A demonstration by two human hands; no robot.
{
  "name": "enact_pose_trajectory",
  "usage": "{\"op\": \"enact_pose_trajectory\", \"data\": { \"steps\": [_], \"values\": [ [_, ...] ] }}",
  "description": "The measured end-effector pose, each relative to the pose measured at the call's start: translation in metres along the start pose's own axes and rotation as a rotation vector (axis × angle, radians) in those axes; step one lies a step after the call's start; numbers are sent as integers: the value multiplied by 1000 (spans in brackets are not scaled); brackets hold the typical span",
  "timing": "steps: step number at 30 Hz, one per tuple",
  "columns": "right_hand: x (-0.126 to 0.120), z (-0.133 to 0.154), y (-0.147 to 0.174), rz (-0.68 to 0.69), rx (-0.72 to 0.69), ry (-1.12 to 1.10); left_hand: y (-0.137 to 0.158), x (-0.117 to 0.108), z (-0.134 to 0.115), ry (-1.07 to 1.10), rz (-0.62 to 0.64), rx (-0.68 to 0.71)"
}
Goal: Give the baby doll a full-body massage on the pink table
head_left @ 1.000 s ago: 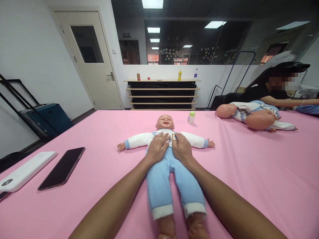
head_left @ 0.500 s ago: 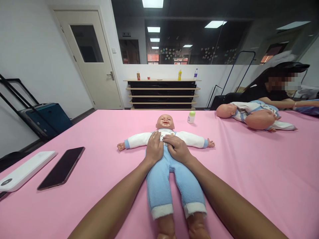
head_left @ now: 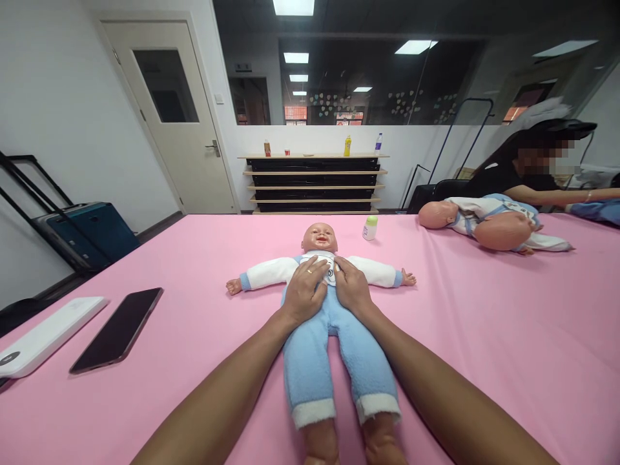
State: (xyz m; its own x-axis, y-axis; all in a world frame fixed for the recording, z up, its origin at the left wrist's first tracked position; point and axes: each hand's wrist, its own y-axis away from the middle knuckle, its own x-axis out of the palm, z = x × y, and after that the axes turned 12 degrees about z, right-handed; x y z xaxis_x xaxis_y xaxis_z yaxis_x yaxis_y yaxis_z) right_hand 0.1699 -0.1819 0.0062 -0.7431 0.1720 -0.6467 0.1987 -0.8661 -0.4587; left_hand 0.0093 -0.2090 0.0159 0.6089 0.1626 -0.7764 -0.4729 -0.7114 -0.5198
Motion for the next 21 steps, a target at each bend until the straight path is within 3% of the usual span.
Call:
{"op": "enact_pose_trajectory", "data": {
  "steps": [4, 9, 15, 18, 21],
  "values": [
    [-2, 5, 3, -46, 52, 14, -2, -5, -4, -14, 157, 10],
    [-3, 9, 7, -134, -69, 10, -6, 0, 4, -9, 176, -90],
    [-4, 11, 8, -53, -420, 14, -6, 16, 23, 17, 34, -258],
    [-3, 10, 5, 64, -455, 40, -5, 19, 25, 52, -78, -322],
    [-1, 8, 1, 134, -392, 68, -5, 17, 20, 59, -167, -338]
  ]
}}
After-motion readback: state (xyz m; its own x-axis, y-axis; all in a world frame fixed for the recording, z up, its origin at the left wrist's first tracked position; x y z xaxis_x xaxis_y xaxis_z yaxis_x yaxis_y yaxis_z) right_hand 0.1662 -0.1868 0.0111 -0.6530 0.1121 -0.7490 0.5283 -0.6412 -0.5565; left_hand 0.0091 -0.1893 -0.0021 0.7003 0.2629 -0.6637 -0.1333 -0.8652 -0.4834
